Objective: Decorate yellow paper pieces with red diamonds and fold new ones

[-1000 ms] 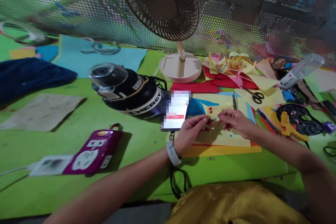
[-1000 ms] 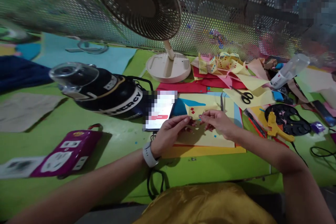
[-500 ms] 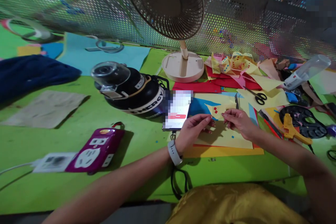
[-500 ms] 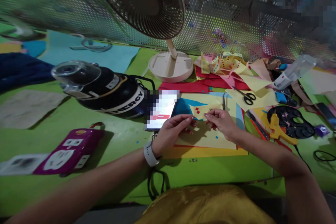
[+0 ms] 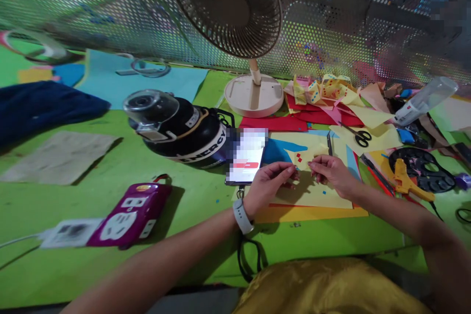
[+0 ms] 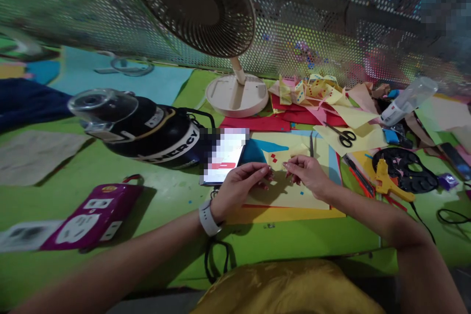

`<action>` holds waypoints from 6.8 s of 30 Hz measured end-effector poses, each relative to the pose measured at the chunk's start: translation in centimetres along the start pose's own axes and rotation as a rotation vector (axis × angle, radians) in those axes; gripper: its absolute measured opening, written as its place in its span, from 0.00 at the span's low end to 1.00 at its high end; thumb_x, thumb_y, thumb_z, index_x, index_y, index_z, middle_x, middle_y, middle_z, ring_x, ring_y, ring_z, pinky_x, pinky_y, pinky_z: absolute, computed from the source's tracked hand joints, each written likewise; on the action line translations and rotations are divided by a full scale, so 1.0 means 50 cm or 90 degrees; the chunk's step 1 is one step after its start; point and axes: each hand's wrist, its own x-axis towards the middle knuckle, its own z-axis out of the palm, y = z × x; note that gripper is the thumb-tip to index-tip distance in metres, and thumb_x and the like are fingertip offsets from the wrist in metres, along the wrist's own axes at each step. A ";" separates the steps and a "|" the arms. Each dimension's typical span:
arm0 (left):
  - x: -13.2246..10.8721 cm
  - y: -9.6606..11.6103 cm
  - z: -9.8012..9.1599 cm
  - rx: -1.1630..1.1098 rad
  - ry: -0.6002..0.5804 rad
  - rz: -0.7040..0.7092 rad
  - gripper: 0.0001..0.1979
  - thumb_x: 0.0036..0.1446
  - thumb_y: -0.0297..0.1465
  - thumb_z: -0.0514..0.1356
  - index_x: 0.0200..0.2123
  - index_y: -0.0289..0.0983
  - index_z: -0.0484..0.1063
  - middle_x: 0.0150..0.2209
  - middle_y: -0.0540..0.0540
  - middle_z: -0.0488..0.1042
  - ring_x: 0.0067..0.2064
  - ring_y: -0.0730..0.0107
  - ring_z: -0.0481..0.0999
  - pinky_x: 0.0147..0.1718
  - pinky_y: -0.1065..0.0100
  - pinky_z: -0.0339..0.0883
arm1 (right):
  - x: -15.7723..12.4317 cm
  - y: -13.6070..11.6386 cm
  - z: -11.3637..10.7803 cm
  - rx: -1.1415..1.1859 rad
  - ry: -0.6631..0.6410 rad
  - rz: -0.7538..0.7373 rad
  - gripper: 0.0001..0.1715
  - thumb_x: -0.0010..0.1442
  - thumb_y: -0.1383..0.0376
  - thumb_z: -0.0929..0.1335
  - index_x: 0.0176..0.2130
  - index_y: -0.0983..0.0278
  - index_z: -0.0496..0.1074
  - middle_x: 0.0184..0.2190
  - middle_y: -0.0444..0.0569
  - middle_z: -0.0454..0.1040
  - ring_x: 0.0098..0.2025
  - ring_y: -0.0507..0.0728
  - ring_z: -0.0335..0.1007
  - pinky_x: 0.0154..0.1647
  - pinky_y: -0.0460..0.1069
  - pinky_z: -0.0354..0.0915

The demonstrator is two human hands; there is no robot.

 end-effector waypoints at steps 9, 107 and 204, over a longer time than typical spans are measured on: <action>-0.003 0.002 0.002 -0.015 0.010 0.007 0.16 0.44 0.41 0.70 0.32 0.36 0.77 0.28 0.48 0.79 0.29 0.73 0.76 0.29 0.72 0.72 | -0.006 -0.011 -0.023 -0.109 -0.024 -0.011 0.18 0.51 0.52 0.72 0.31 0.64 0.72 0.22 0.42 0.72 0.19 0.46 0.62 0.19 0.43 0.54; -0.004 0.002 0.002 -0.023 0.014 0.030 0.16 0.45 0.41 0.69 0.31 0.36 0.76 0.27 0.47 0.78 0.28 0.70 0.76 0.28 0.68 0.73 | 0.220 -0.102 -0.094 -0.129 0.158 -0.224 0.18 0.46 0.54 0.74 0.31 0.63 0.72 0.27 0.45 0.77 0.29 0.53 0.76 0.29 0.46 0.70; -0.002 0.003 0.003 -0.011 -0.027 0.026 0.18 0.45 0.45 0.68 0.31 0.35 0.75 0.25 0.47 0.77 0.27 0.71 0.75 0.28 0.68 0.73 | 0.279 -0.091 0.019 -0.228 -0.018 -0.328 0.15 0.51 0.54 0.72 0.34 0.60 0.69 0.27 0.43 0.77 0.30 0.54 0.76 0.29 0.47 0.71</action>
